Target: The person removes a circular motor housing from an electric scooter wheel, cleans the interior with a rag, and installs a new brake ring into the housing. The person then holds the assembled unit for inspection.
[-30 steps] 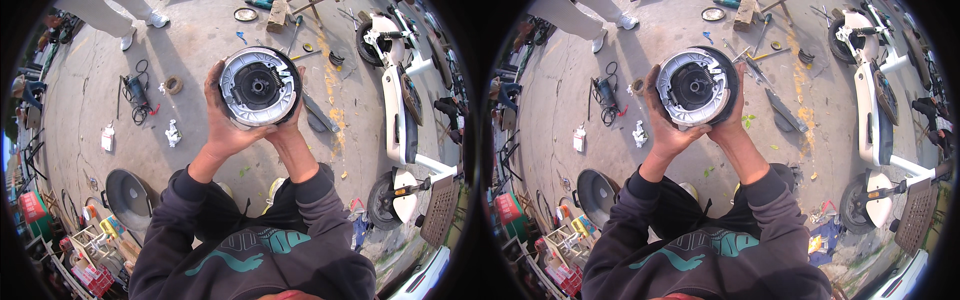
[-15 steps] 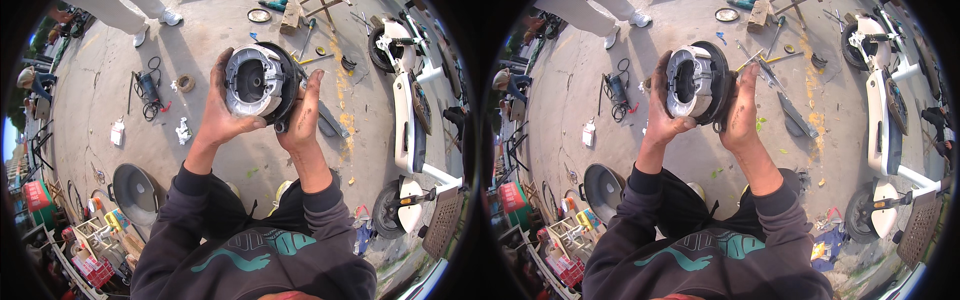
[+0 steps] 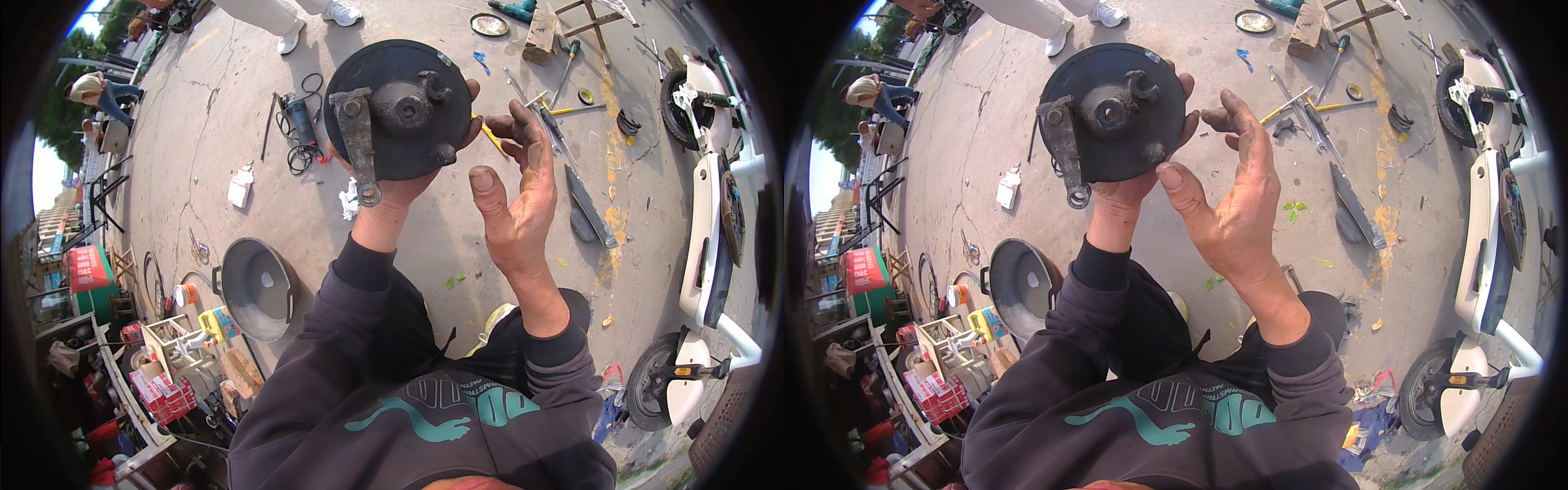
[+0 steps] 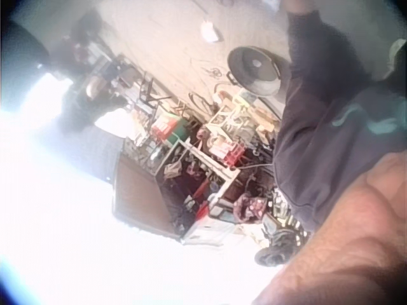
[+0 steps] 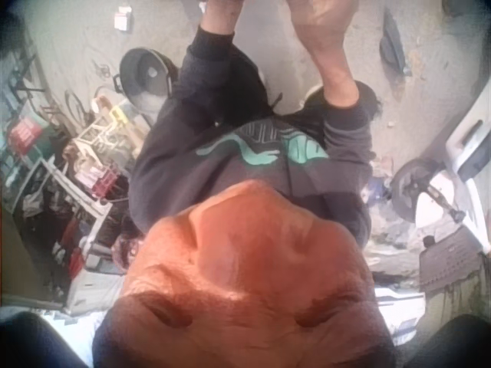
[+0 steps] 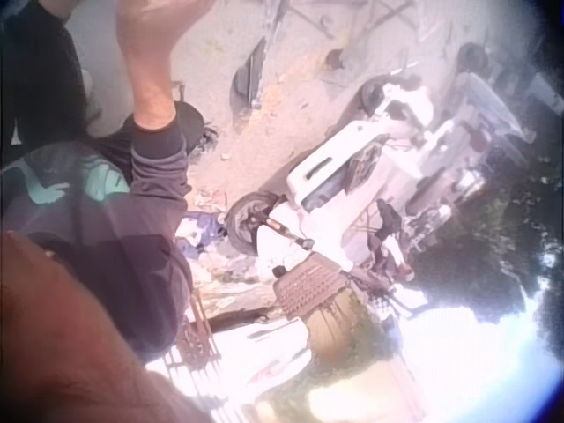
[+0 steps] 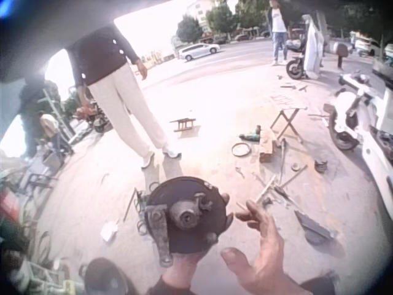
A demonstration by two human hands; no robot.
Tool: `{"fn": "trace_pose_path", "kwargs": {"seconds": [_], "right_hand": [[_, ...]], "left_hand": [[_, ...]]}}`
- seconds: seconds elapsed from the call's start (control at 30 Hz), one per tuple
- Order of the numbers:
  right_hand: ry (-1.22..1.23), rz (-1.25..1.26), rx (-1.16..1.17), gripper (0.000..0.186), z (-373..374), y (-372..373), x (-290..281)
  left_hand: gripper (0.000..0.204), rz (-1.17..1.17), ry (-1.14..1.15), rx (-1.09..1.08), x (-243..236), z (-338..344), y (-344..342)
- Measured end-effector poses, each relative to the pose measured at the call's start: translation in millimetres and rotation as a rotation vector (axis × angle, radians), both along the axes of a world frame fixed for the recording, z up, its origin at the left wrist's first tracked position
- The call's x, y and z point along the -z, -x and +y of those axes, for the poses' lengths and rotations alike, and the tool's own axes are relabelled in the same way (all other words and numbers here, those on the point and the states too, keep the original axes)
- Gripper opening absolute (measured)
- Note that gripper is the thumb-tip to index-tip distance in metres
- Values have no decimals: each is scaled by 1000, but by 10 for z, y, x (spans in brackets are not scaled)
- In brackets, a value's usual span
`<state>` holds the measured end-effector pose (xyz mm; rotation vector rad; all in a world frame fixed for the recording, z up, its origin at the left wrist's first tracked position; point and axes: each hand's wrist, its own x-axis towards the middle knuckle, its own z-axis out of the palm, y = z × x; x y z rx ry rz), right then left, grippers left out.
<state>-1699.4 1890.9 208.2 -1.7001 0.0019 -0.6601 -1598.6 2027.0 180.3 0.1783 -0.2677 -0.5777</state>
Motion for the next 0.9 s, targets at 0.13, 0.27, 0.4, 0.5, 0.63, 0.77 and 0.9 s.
{"fn": "trace_pose_path", "kwargs": {"seconds": [0.13, 0.27, 0.4, 0.5, 0.63, 0.77, 0.9], "right_hand": [[240, -8, -15, 96, 168, 15, 31], [272, 19, 37, 118, 446, -46, 36], [336, 150, 124, 122, 546, -69, -39], [357, 248, 112, 116, 526, -66, -122], [382, 358, 44, 101, 367, -28, -182], [337, 208, 28, 83, 204, -102, -23], [330, 141, 82, 68, 168, -140, 33]], "left_hand": [[104, -131, 33, -55, 42, -19, -43], [129, -18, 78, -46, 109, -6, -90], [125, -136, -56, -156, 212, -60, -132], [116, -118, -226, -287, 406, 113, -19], [100, -103, -239, -307, 483, 127, -120], [110, -119, -546, -328, 476, 114, -93], [85, -77, -127, -275, 604, 26, -143]]}}
